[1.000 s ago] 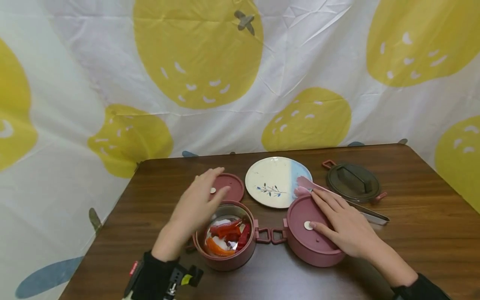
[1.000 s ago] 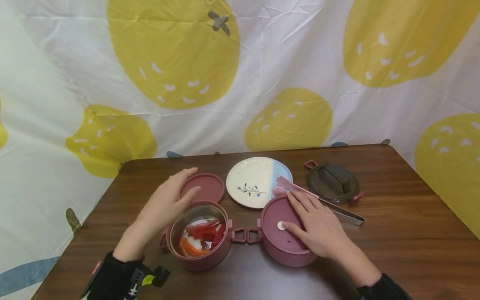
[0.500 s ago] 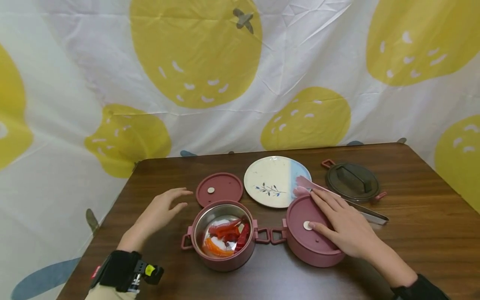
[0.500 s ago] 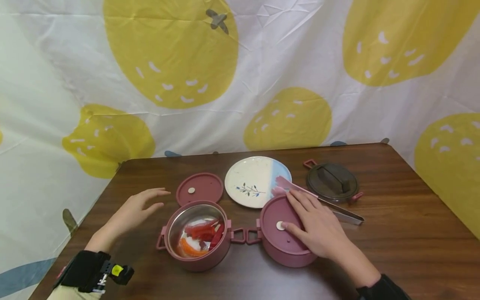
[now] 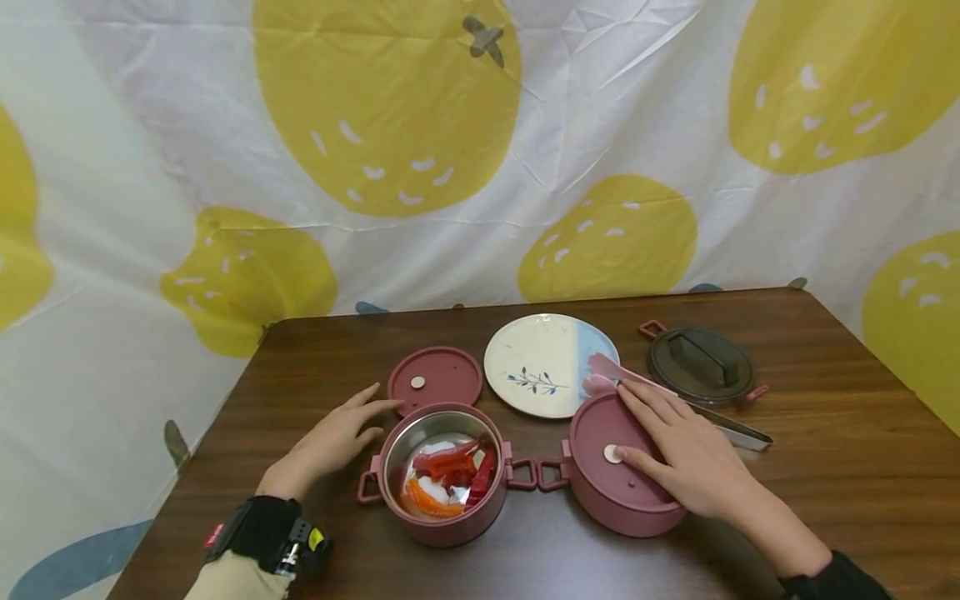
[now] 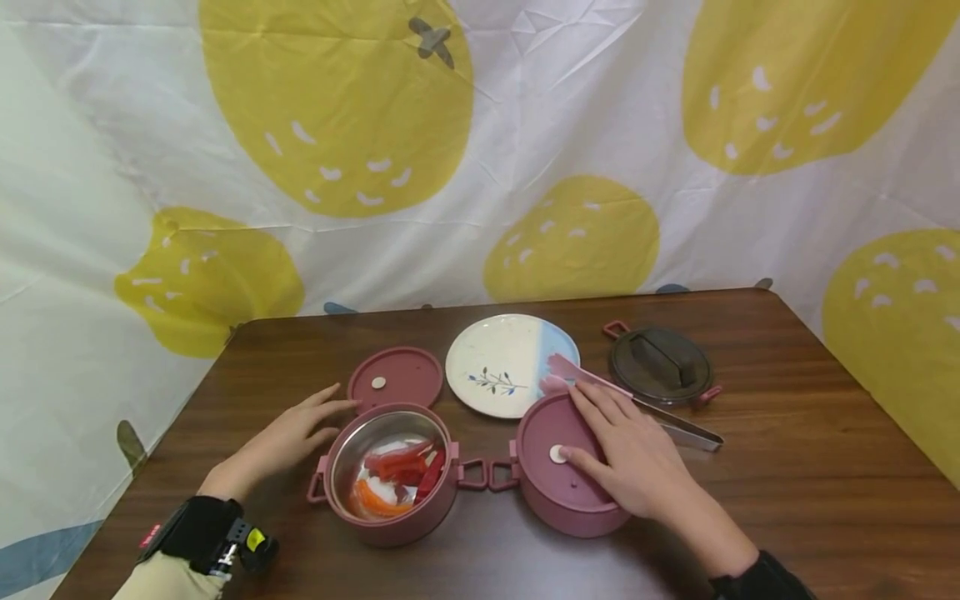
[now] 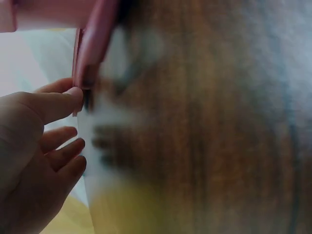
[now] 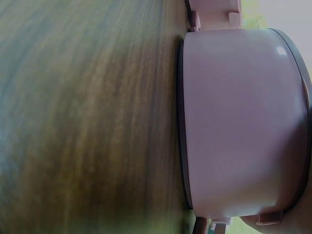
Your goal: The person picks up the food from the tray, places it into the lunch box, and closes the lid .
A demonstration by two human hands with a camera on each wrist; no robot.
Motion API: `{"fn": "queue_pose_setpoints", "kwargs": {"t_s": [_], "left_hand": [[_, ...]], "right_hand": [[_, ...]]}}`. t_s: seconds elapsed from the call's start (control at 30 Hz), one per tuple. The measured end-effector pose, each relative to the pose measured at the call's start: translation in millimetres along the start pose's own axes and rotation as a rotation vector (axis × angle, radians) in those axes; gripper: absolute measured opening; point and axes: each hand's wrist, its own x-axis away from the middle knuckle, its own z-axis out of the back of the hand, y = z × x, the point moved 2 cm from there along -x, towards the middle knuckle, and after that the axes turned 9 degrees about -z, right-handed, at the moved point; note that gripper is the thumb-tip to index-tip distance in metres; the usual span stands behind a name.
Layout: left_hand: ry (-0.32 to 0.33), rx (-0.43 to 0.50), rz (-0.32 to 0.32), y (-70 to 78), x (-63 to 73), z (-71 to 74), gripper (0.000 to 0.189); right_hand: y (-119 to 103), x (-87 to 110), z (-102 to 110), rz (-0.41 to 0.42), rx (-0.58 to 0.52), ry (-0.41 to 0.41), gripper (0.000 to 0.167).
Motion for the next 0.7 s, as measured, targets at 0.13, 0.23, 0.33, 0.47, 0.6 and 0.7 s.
{"fn": "queue_pose_setpoints", "kwargs": {"t_s": [0.13, 0.23, 0.33, 0.47, 0.6, 0.7], "left_hand": [[0.046, -0.025, -0.011, 0.5, -2.5, -3.6, 0.032], [0.112, -0.037, -0.002, -0.4, -4.0, -4.2, 0.016], [0.178, -0.044, 0.009, -2.4, -3.2, -3.5, 0.009], [0.259, 0.004, 0.015, -3.9, 3.2, 2.6, 0.008], [0.316, 0.049, 0.024, -0.3, 14.4, 15.6, 0.010], [0.349, 0.056, 0.029, 4.8, 24.2, 27.7, 0.011]], "right_hand": [[0, 0.4, 0, -0.004, -0.005, -0.007, 0.074], [0, 0.4, 0, -0.006, -0.005, -0.006, 0.074], [0, 0.8, 0, -0.006, -0.006, -0.005, 0.074], [0, 0.9, 0, -0.007, -0.006, -0.005, 0.074], [0, 0.7, 1, -0.012, -0.005, -0.006, 0.074], [-1, 0.5, 1, -0.014, -0.005, -0.009, 0.074]]}}
